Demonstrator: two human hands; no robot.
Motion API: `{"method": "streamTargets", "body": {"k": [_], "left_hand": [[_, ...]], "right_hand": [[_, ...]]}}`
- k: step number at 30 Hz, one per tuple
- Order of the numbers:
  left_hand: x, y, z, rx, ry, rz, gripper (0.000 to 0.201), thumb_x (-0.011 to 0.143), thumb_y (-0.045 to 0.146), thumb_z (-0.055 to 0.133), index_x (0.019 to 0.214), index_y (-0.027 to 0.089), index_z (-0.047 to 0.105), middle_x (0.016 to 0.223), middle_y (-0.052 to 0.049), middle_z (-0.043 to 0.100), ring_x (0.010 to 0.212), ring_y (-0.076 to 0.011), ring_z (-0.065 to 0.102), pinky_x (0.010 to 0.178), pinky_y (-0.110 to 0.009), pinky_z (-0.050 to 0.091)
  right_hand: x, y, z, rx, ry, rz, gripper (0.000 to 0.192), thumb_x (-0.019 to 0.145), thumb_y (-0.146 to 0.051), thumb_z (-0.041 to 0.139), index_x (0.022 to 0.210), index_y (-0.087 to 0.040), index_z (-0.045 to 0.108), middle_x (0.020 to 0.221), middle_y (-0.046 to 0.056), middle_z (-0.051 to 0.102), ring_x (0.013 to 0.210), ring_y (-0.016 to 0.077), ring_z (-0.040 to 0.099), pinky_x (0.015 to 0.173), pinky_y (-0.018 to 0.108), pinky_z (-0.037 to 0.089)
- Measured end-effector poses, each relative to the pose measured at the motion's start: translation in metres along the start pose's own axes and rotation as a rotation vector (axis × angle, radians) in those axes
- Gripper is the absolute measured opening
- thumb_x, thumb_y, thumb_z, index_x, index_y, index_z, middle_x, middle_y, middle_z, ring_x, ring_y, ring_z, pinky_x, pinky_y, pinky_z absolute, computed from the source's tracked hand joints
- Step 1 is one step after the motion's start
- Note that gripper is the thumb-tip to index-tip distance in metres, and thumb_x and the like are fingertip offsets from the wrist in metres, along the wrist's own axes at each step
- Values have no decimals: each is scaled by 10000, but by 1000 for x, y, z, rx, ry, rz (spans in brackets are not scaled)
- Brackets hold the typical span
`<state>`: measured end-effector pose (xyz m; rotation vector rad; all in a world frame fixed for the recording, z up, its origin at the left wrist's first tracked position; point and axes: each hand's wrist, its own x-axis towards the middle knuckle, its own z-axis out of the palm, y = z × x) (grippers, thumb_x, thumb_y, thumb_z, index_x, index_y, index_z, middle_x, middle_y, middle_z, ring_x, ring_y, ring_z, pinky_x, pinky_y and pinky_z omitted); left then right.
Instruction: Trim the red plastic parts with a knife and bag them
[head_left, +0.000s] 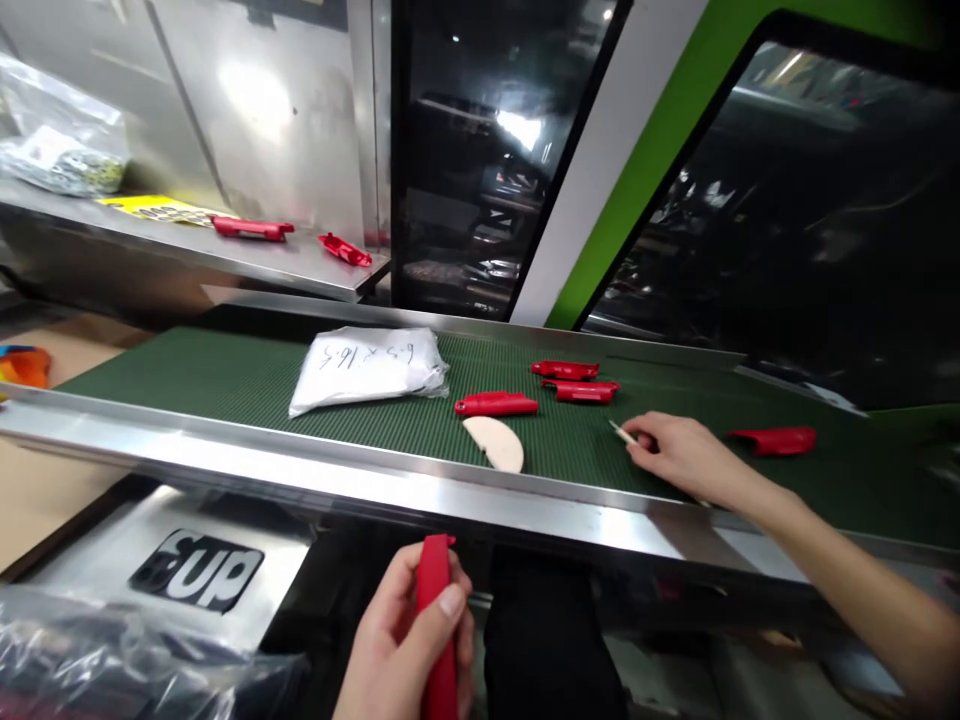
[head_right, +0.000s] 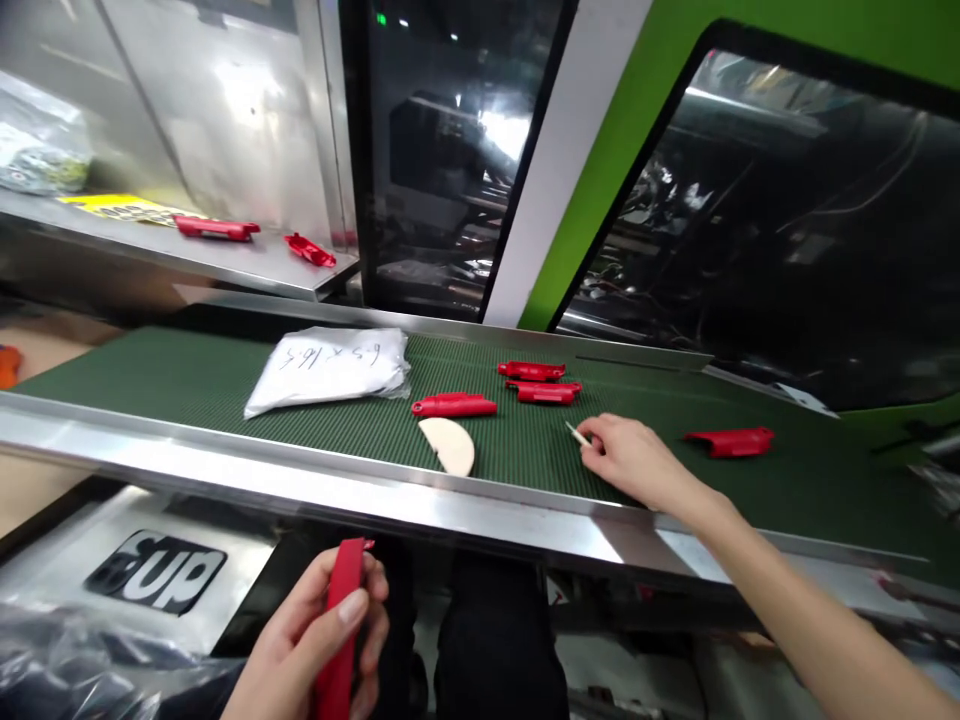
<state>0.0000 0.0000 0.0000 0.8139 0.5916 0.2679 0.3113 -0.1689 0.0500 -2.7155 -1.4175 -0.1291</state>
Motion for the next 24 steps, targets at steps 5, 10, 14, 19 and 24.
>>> {"method": "streamTargets", "body": {"k": [5,10,14,19,24], "left_hand": [[-10,1,12,-159,-36,-40,221,866,350,480,921,161,581,740,-40,573,491,-100,440,414,-195,338],[-20,-4,25,-147,-22,-47,234,906,356,462,988,173,581,824,-54,596,543,-110,468,460,-206,324],[-26,-7,29,-174,-48,-89,231,915,349,440,958,172,582,907,-70,611,542,-107,467,455,-209,302],[-32,-9,35,-146,-14,-53,212,915,330,447,952,168,578,912,-69,613,552,-103,474,465,-204,314],[-35,-11,38,-131,-1,-38,202,912,331,461,946,169,576,891,-59,603,552,-103,487,476,-206,328]], "right_hand": [[-45,-73,-27,243,250,-120,297,945,-361,478,1185,-261,622,950,35,569,685,119,563,585,249,456],[-86,-144,-29,505,7,-366,351,973,-230,449,1316,-265,515,1098,43,565,965,112,603,797,180,527],[-95,-157,-9,615,112,-372,416,931,-71,444,1324,-185,515,1010,68,559,840,97,588,664,176,513],[-101,-156,-2,550,215,-410,479,901,4,454,1348,-153,520,1119,101,565,991,129,576,766,217,514],[-106,-160,-6,490,244,-409,430,904,-38,469,1308,-152,561,1105,98,608,994,166,581,786,273,532]]}}
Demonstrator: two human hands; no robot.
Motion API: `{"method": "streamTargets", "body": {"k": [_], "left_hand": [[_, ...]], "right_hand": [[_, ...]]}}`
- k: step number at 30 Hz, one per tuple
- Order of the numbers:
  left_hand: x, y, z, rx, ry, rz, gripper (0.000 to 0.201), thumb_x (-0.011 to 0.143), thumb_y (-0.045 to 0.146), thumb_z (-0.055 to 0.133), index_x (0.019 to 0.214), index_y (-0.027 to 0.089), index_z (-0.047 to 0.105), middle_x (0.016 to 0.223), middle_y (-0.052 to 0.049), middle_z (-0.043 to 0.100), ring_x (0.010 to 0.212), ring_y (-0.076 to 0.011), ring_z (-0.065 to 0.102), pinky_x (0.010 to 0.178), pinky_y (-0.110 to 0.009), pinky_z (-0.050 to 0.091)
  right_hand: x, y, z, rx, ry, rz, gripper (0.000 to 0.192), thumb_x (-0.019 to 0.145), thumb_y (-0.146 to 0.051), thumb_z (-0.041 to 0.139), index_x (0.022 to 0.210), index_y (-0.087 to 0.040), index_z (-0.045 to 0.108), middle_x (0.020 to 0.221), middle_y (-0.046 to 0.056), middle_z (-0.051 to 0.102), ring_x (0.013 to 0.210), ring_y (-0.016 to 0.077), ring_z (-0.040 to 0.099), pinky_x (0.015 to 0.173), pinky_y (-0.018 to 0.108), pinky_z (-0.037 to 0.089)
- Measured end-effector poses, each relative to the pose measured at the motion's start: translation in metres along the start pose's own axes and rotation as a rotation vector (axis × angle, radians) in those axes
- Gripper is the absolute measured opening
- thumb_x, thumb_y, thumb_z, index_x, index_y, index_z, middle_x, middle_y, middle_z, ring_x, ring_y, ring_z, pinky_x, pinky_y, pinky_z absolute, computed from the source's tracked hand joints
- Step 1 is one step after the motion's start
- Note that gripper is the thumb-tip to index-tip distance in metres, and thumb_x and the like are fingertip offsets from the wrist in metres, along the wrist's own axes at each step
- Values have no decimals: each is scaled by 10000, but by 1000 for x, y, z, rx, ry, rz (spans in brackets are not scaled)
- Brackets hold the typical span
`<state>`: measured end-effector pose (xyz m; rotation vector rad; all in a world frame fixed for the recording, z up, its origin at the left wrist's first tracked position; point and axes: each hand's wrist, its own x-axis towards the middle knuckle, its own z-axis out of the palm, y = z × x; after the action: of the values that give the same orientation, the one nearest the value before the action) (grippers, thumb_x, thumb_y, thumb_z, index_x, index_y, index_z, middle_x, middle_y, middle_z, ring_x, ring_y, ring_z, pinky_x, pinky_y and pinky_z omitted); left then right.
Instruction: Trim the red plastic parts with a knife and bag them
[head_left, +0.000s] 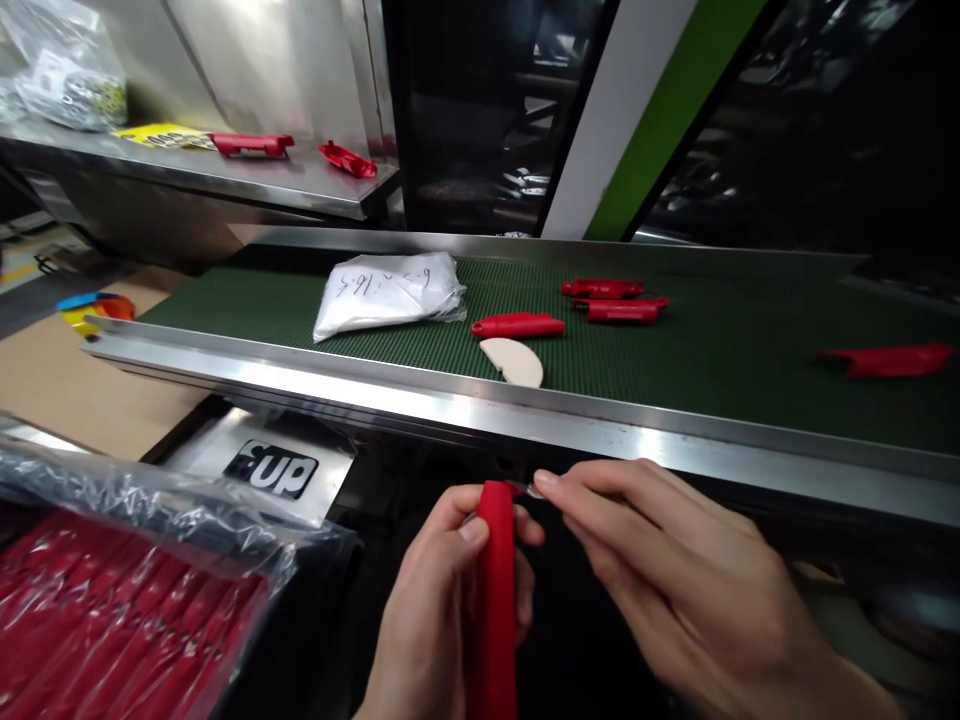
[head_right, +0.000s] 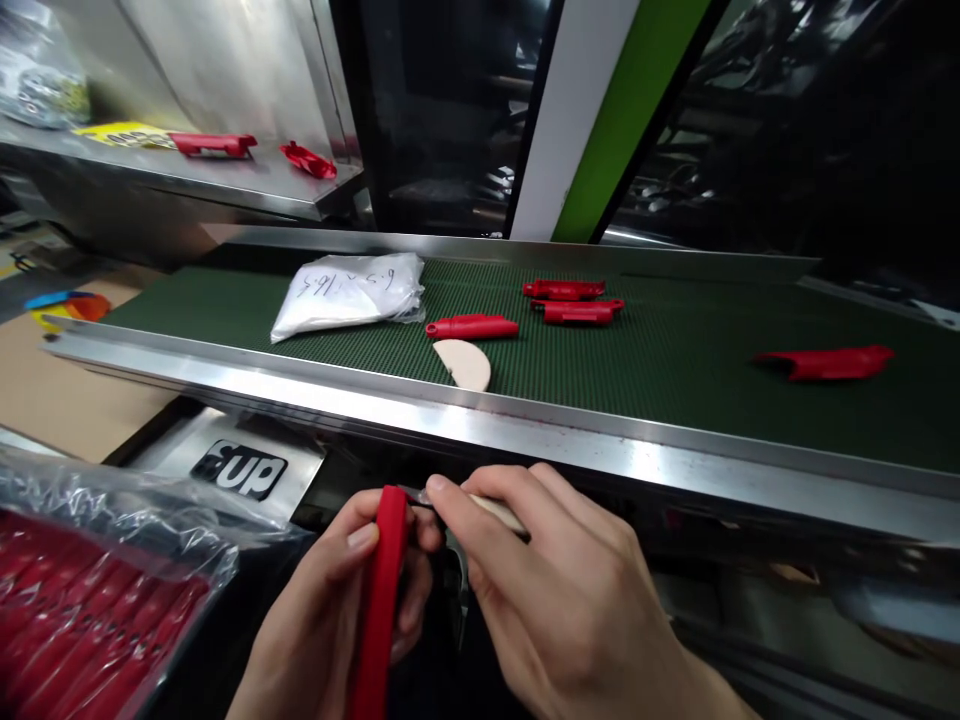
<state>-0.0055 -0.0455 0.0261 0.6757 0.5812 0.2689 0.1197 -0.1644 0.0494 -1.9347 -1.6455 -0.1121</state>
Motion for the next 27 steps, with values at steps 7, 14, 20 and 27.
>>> {"method": "streamTargets", "body": {"k": [7,14,20,27], "left_hand": [[0,-1,-1,-10,-25,4,186,906,318,467,922,164,570,880,-56,600,545,-102,484,468,-207,321],[1,-2,0,-3,-28,-7,192,912,319,458,907,168,575,875,-53,606,541,-98,474,464,-199,332],[2,-5,-1,8,-17,-32,214,899,345,469,878,164,581,824,-42,572,509,-87,420,436,-197,317],[7,1,-2,-58,23,-67,163,897,337,492,919,189,558,811,-12,553,508,-71,418,453,-179,344]], "right_hand": [[0,3,2,3,37,-55,408,869,0,505,1255,-108,583,1086,113,621,944,182,567,760,321,522],[-2,7,2,-24,35,-62,397,876,-4,495,1248,-107,587,1074,120,622,918,185,566,726,324,519],[-3,8,2,-17,18,-67,416,869,-2,505,1265,-112,577,1061,122,630,908,191,574,713,323,523],[-10,-1,4,-54,-20,-98,342,884,-63,498,1186,-148,635,985,95,671,790,171,596,631,290,516]]}}
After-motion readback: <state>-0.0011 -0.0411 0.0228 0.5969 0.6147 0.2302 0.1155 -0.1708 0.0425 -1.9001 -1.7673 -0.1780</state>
